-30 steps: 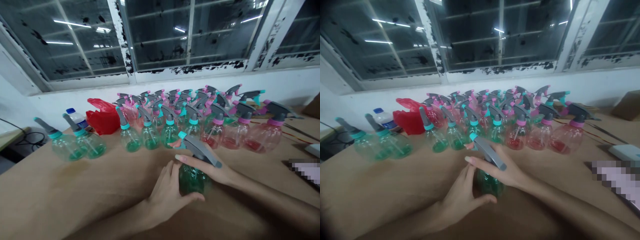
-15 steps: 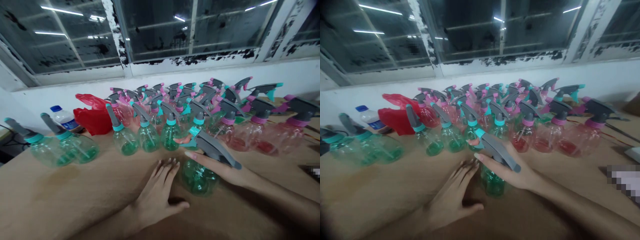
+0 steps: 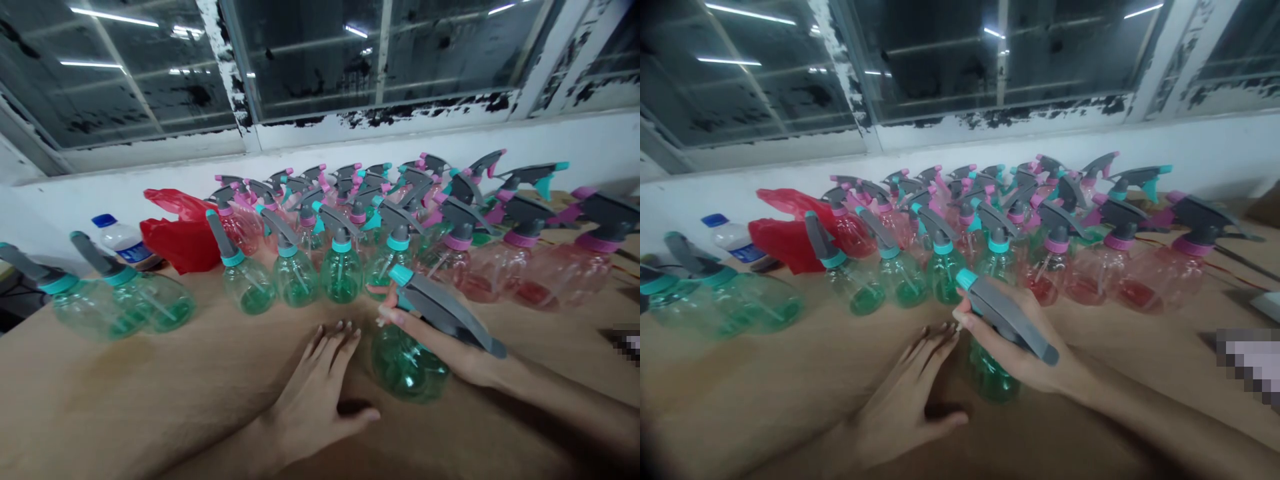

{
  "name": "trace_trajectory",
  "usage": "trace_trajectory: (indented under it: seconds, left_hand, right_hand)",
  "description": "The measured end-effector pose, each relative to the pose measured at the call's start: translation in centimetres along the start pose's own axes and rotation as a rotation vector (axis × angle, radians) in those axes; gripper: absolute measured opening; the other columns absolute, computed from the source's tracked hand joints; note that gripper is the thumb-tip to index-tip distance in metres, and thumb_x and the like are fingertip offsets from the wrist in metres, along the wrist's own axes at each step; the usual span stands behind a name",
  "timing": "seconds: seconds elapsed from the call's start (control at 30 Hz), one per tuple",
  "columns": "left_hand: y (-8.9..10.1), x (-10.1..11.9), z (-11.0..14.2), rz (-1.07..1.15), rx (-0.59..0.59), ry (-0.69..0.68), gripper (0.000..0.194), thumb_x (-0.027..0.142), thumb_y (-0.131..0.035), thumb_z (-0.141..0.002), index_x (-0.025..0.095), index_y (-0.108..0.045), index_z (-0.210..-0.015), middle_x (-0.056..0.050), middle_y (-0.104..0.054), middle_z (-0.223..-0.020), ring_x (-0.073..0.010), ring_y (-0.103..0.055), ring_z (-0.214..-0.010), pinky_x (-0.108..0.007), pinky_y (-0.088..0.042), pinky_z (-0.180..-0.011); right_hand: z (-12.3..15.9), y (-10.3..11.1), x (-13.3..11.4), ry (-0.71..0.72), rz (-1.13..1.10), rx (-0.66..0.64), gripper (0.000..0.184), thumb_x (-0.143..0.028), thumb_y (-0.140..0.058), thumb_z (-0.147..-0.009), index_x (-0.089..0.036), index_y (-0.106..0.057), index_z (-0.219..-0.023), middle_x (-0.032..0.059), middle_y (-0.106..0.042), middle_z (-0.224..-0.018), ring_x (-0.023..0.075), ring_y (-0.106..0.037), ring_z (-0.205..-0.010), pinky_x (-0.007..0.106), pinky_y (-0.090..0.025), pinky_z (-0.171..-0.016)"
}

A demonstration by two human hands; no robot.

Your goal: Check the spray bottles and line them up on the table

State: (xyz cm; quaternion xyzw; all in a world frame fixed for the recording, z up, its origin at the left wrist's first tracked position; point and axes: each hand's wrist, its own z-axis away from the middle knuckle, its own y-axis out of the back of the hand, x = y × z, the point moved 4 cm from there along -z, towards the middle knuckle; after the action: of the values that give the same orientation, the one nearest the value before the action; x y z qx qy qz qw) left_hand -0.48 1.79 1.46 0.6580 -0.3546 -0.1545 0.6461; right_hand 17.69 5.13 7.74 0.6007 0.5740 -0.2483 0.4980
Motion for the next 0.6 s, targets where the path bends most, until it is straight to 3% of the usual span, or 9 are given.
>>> trace_trajectory:
  seconds: [0.1,0.23,0.4,0.6]
  left_hand:
    - [0.0,0.0,0.0,0.006,0.009,-0.008,0.087,0.057,-0.061,-0.08,0.012,-0.026,-0.145,-0.015,-0.034,-0.148,-0.0321,-0.029,-0.136,-0.051,-0.022,-0.111]
    - [-0.1,-0.1,0.0,0.02,0.004,-0.01,0.088,0.056,-0.063,-0.08,0.014,-0.024,-0.146,-0.015,-0.033,-0.148,-0.0325,-0.028,-0.137,-0.052,-0.023,-0.111]
    - [-0.1,0.0,0.0,0.029,-0.003,-0.022,0.084,0.054,-0.062,-0.081,0.015,-0.025,-0.146,-0.015,-0.032,-0.149,-0.0315,-0.027,-0.137,-0.052,-0.021,-0.111]
    - [-0.2,-0.1,-0.1,0.019,-0.034,-0.009,0.084,0.055,-0.062,-0.081,0.014,-0.027,-0.145,-0.013,-0.032,-0.149,-0.0302,-0.024,-0.139,-0.05,-0.02,-0.113]
  right_hand:
    - [0.4,0.2,0.0,-0.02,-0.033,0.017,0.013,-0.04,-0.059,-0.085,-0.027,-0.06,-0.088,0.0007,-0.068,-0.09,0.0175,-0.065,-0.079,0.032,-0.053,-0.073]
    - [0.5,0.0,-1.2,-0.04,0.004,-0.065,0.01,-0.036,-0.058,-0.087,-0.028,-0.061,-0.09,0.002,-0.069,-0.094,0.0196,-0.067,-0.078,0.036,-0.055,-0.075]
    - [0.3,0.0,-1.8,-0.007,-0.037,-0.056,0.026,-0.033,-0.059,-0.085,-0.029,-0.061,-0.111,0.0039,-0.068,-0.111,0.0226,-0.066,-0.097,0.039,-0.053,-0.088]
    - [0.3,0.0,-1.5,-0.017,-0.066,-0.08,0.032,-0.029,-0.061,-0.085,-0.032,-0.06,-0.117,0.0026,-0.066,-0.12,0.0241,-0.059,-0.115,0.041,-0.047,-0.1]
